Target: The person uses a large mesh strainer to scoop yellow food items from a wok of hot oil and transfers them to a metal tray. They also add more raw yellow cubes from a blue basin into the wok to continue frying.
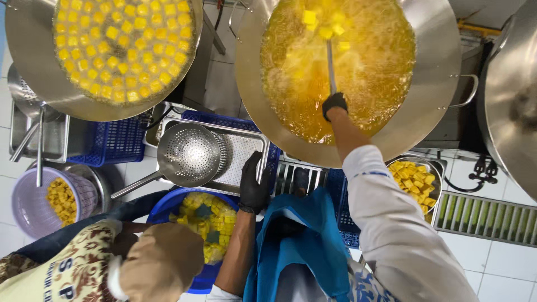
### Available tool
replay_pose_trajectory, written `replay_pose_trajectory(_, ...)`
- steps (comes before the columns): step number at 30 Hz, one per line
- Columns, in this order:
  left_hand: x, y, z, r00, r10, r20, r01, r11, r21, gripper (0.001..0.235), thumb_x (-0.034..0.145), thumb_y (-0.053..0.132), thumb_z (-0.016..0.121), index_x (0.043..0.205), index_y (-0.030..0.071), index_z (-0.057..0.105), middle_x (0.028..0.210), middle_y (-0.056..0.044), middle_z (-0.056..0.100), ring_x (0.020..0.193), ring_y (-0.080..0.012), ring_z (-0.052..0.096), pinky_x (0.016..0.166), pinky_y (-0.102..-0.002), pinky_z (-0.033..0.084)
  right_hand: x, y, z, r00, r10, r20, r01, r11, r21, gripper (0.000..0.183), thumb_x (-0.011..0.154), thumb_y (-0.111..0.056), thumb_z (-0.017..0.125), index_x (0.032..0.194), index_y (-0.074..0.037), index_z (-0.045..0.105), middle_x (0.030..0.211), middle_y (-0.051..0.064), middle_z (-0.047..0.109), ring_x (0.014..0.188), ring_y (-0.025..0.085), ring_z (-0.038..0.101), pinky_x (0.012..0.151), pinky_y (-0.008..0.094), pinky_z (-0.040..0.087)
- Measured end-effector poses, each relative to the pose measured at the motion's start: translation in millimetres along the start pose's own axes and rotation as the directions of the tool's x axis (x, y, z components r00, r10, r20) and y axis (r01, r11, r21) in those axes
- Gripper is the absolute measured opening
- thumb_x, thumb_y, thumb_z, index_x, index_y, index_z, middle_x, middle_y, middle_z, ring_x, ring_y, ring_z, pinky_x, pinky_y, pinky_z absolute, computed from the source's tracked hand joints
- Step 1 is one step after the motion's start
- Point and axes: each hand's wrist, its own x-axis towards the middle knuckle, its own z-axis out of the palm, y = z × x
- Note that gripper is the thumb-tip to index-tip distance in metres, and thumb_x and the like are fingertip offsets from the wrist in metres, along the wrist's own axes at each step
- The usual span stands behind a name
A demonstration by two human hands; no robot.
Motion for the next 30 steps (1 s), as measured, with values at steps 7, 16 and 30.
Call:
replay_pose_trajectory(7, -12, 4, -6, 1.000, -0.009, -0.018, 0.010, 0.999, 0.052, 0.050, 0.097, 0.015, 0.063, 0.144, 0.001, 0.053, 0.148, -0.023, 0.055, 0.139, -0.0395, 0.051, 0.119, -0.046, 0.039, 58, -17, -80, 0.994, -0.044, 0.105, -0.003, 0.911, 0.413, 0.044, 0.106, -0.040, 0.047, 0.122, 0.000, 0.057, 0.082, 0.015, 0.049, 0.069, 0.028, 0.049, 0.061, 0.041, 0.042)
replay_pose_trajectory(16, 5, -4, 9, 0.999, 0.043, -0.005, -0.044, 0.999, -0.030, 0.049, 0.096, 0.015, 0.063, 0.142, 0.000, 0.055, 0.145, -0.024, 0.057, 0.137, -0.0394, 0.053, 0.118, -0.046, 0.039, -91, 135, -182, 0.980, -0.126, 0.155, -0.033, 0.662, 0.749, 0.044, 0.107, -0.041, 0.047, 0.116, -0.001, 0.064, 0.054, 0.005, 0.045, 0.041, 0.018, 0.042, 0.042, 0.035, 0.035)
replay_pose_trajectory(30, 44, -3, 64, 0.963, 0.245, 0.110, -0.210, 0.942, -0.261, 0.052, 0.092, 0.007, 0.067, 0.142, 0.002, 0.054, 0.144, -0.021, 0.058, 0.138, -0.0370, 0.053, 0.118, -0.044, 0.040, -327, 270, -78, 0.965, 0.197, 0.173, -0.260, 0.797, 0.545, 0.043, 0.105, -0.043, 0.043, 0.113, -0.008, 0.067, 0.067, 0.006, 0.056, 0.048, 0.017, 0.052, 0.042, 0.034, 0.042)
